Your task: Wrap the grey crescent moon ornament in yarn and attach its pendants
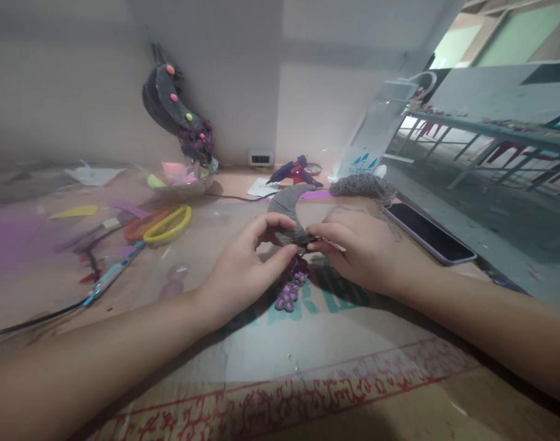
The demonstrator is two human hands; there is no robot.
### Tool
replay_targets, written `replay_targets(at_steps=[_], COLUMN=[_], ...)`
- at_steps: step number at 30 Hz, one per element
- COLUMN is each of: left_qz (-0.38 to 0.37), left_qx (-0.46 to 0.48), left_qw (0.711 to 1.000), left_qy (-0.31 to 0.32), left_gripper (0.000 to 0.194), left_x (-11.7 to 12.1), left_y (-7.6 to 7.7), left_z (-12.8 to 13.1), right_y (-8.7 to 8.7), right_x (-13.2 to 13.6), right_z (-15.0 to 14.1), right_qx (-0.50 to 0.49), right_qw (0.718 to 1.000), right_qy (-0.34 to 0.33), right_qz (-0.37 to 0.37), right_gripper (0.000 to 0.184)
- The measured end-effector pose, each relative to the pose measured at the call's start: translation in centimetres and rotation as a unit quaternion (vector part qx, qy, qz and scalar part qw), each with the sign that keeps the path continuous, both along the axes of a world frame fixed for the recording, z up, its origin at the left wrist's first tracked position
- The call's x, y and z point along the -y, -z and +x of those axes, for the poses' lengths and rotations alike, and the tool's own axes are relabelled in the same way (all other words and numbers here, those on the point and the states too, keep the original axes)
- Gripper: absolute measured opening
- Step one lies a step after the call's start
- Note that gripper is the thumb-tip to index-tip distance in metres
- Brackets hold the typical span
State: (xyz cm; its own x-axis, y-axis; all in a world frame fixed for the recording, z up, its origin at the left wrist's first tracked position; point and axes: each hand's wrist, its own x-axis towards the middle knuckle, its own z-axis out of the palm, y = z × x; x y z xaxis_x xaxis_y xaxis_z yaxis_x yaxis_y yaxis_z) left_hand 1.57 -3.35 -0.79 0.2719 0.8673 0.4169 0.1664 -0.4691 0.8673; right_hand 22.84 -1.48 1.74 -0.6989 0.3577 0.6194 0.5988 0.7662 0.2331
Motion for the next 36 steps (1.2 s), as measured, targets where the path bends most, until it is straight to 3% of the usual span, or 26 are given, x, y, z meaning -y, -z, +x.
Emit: replay_targets(at_steps=[12,16,22,28,30,34,36], left_qz=[-0.003,-0.020,-0.018,0.014,0.049,0.129,0.147], left_qx=[-0.008,-0.004,0.068,0.019,-0.017,-0.110,-0.130], left_qw=[1.000,1.000,0.997,0.999,0.999,0.983,0.978], left_qy=[0.006,0.012,0.035,0.034,0.003,-0.065,-0.075], left_gripper=[0.023,0.027,0.057,0.061,0.056,0.019,0.012], left_x=[-0.1,-0.3,-0.7,-1.2,-1.5,-1.7,-1.7], left_y=[0.0,0.0,0.4,0.7,0.7,0.1,-0.1], left_z=[-0.1,-0.1,0.1,-0.2,-0.4,-0.7,-0.8], right_y=[0.5,0.7,0.9,1.5,1.5,1.3,1.3], right_x=[0.0,0.2,0.1,0.2,0.4,0.6,0.6], right_z=[0.0,0.1,-0.2,-1.1,-1.1,-1.2,-1.2], right_qx=[-0.042,-0.100,-0.202,-0.219,-0.228,-0.239,-0.243], right_qw=[0.998,0.988,0.950,0.909,0.904,0.891,0.889], right_qy=[0.018,0.012,0.036,0.026,0.022,0.022,0.022], right_qz=[-0.044,-0.117,-0.234,-0.353,-0.362,-0.386,-0.388], right_gripper=[0.018,0.016,0.026,0.009,0.009,0.012,0.013])
